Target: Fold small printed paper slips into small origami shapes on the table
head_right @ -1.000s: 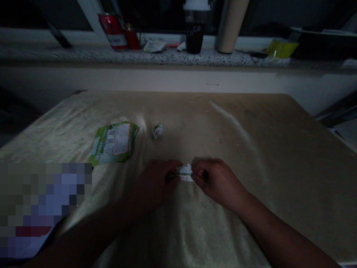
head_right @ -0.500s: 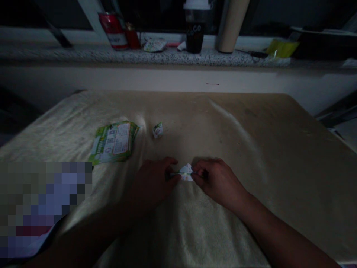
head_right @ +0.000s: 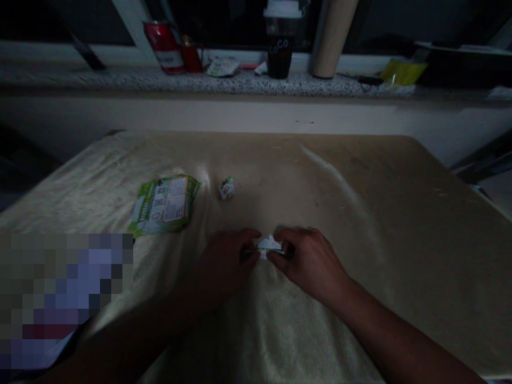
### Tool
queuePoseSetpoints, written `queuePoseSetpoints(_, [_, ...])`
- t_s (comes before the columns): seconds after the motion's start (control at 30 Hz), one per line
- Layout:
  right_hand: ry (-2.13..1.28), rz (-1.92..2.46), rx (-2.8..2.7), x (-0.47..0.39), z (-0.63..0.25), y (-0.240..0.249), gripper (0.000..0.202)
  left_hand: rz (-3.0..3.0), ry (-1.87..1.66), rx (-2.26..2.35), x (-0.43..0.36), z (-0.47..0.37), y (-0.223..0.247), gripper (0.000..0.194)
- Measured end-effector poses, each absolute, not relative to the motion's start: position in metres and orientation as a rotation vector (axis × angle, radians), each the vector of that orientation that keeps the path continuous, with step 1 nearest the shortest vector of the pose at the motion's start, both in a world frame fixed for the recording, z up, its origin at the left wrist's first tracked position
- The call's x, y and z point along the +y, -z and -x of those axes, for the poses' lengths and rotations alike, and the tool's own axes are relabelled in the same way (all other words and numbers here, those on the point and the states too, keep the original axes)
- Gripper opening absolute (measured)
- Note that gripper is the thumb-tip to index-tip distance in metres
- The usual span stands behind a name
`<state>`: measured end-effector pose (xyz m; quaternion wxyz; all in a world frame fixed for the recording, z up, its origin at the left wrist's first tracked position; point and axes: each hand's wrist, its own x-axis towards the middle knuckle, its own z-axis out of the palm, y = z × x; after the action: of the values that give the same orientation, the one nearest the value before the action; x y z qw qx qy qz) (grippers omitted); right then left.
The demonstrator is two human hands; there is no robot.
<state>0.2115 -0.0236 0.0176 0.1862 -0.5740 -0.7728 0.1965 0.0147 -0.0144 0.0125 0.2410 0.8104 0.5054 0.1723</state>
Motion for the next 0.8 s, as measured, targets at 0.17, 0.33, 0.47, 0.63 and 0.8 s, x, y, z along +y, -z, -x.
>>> queuePoseSetpoints(0.17, [-0.554, 1.662, -2.15, -0.024, -0.211, -0.018, 0.011, -2.233, -0.466, 1.408, -0.014, -0.016, -0.01, 0.031])
queuePoseSetpoints(0.33, [-0.598, 1.698, -2.158, -0.023, -0.211, -0.019, 0.012, -2.205, -0.47, 1.428, -0.014, -0.018, -0.011, 0.031])
queuePoseSetpoints(0.47, [-0.585, 1.705, -2.156, -0.022, -0.213, -0.019, 0.013, -2.186, -0.457, 1.408, -0.011, -0.017, -0.014, 0.031])
queuePoseSetpoints(0.63, [-0.647, 1.709, -2.126, -0.023, -0.221, -0.017, 0.014, -2.133, -0.421, 1.409, -0.009, -0.016, -0.016, 0.031])
queuePoseSetpoints(0.8, [-0.721, 1.732, -2.086, -0.022, -0.229, -0.015, 0.015, -2.149, -0.429, 1.413, -0.008, -0.016, -0.015, 0.031])
